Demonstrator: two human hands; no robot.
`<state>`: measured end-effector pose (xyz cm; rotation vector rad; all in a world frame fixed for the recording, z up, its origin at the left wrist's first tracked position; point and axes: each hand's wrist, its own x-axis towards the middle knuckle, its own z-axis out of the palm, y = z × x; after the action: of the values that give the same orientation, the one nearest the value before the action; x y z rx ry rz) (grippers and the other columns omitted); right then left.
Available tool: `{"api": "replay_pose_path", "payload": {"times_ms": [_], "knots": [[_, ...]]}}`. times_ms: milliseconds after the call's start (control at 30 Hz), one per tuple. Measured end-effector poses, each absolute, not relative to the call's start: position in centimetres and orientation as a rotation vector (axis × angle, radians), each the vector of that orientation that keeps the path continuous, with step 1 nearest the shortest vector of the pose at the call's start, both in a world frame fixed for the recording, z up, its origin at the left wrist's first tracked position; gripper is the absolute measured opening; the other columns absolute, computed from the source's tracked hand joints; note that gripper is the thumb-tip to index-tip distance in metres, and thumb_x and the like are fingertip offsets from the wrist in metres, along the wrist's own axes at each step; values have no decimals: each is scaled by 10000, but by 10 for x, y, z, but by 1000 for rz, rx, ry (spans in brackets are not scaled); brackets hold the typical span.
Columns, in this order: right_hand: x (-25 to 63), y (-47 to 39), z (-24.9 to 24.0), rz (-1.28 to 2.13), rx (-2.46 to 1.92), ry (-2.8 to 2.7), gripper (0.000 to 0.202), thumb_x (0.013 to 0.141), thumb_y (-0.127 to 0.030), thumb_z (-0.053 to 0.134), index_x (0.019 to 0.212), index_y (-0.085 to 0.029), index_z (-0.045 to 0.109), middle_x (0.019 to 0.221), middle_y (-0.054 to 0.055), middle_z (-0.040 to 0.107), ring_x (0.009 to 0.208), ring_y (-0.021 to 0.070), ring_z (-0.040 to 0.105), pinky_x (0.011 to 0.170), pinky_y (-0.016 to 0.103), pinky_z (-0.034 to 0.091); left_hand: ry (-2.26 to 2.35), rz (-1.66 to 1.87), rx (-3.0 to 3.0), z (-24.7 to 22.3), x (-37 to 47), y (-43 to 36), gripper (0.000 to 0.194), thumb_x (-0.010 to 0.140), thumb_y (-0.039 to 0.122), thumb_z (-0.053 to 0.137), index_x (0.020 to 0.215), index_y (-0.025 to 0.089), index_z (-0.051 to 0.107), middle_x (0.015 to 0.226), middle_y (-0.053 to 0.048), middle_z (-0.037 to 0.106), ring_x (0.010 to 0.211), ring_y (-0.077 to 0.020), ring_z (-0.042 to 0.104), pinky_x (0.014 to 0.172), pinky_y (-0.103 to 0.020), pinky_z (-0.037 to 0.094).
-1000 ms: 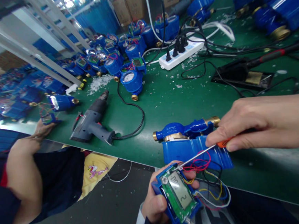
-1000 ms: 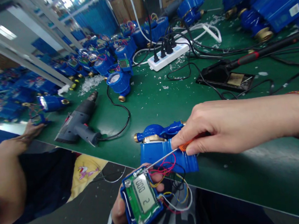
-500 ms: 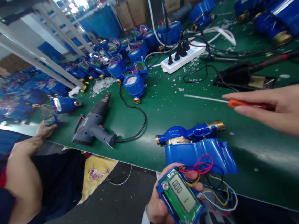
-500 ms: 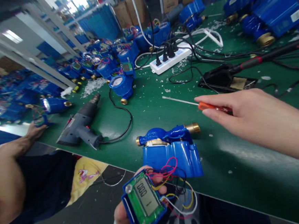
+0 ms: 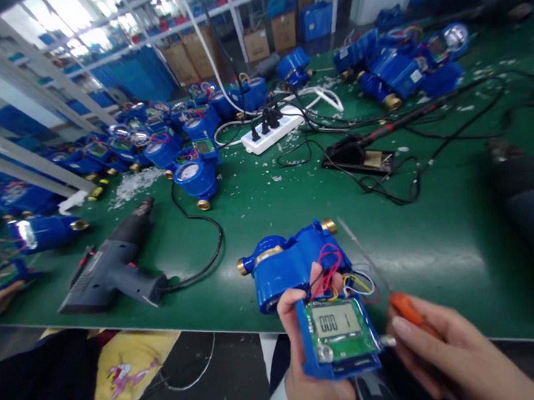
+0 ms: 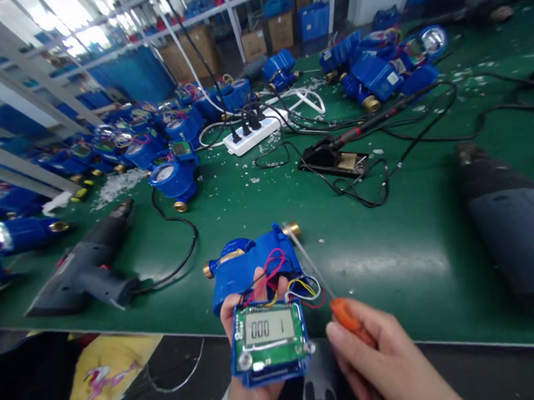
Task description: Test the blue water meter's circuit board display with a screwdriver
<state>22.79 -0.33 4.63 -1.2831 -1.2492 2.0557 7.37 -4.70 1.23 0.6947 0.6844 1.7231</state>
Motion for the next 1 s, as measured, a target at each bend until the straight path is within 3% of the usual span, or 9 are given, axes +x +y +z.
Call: {"api": "replay_pose_path", "payload": {"times_ms": [67, 133, 233, 300, 400, 600, 767, 1000], "knots": [[224, -11, 42, 2142, -1121, -1163, 514, 829, -687, 527, 778, -180, 459, 564, -15, 504, 386, 52, 381, 342, 142, 300, 764, 1730, 799, 4, 86, -45, 678, 659, 458, 764, 1210, 474, 369, 1486, -11, 377, 1236, -301, 518, 948, -449, 501], [223, -10, 42, 2054, -1070, -1057, 461, 842, -624, 568, 820, -179, 452, 633, -18, 516, 441, 63, 440, 385, 151, 365, 847, 1663, 891, -4, 95, -46, 701, 670, 439, 763, 1212, 437, 319, 1495, -61, 339, 1171, -287, 566, 903, -423, 526], [229, 0, 43, 1843, -1097, -1033, 397, 838, -511, 637, 784, -187, 413, 608, -36, 495, 479, 76, 465, 443, 168, 399, 947, 1519, 956, -14, 102, -49, 721, 748, 397, 715, 1260, 386, 208, 1362, -104, 472, 1102, -238, 604, 943, -405, 488], [236, 11, 41, 1726, -1109, -1068, 387, 821, -451, 671, 760, -195, 388, 607, -43, 482, 512, 81, 463, 476, 174, 404, 1030, 1456, 950, -16, 103, -50, 744, 753, 451, 694, 1293, 332, 197, 1313, -114, 509, 1186, -237, 545, 1035, -410, 406], [245, 26, 34, 1642, -1088, -1109, 366, 795, -392, 696, 736, -193, 395, 619, -55, 429, 533, 78, 426, 490, 175, 375, 1150, 1474, 939, -15, 104, -50, 653, 771, 430, 688, 1275, 257, 309, 1326, -139, 508, 1260, -231, 490, 1056, -367, 386], [245, 40, 19, 1671, -958, -1173, 323, 814, -362, 640, 697, -193, 390, 623, -50, 412, 524, 87, 397, 480, 202, 340, 1370, 1643, 951, -9, 106, -40, 297, 783, 248, 699, 1028, 185, 545, 1140, -137, 669, 1054, -224, 659, 886, -323, 541], [244, 44, 12, 1657, -913, -1197, 295, 832, -338, 609, 688, -195, 394, 634, -47, 408, 522, 88, 389, 479, 211, 334, 1451, 1668, 952, -4, 106, -30, 169, 778, 203, 700, 906, 178, 593, 1057, -108, 723, 950, -206, 702, 789, -267, 583], [246, 47, 6, 1652, -913, -1205, 271, 832, -307, 589, 688, -192, 391, 720, -25, 449, 539, 84, 404, 494, 221, 345, 1516, 1688, 965, -4, 105, -29, 162, 723, 177, 741, 809, 169, 603, 1021, -108, 736, 968, -242, 695, 779, -306, 598]]}}
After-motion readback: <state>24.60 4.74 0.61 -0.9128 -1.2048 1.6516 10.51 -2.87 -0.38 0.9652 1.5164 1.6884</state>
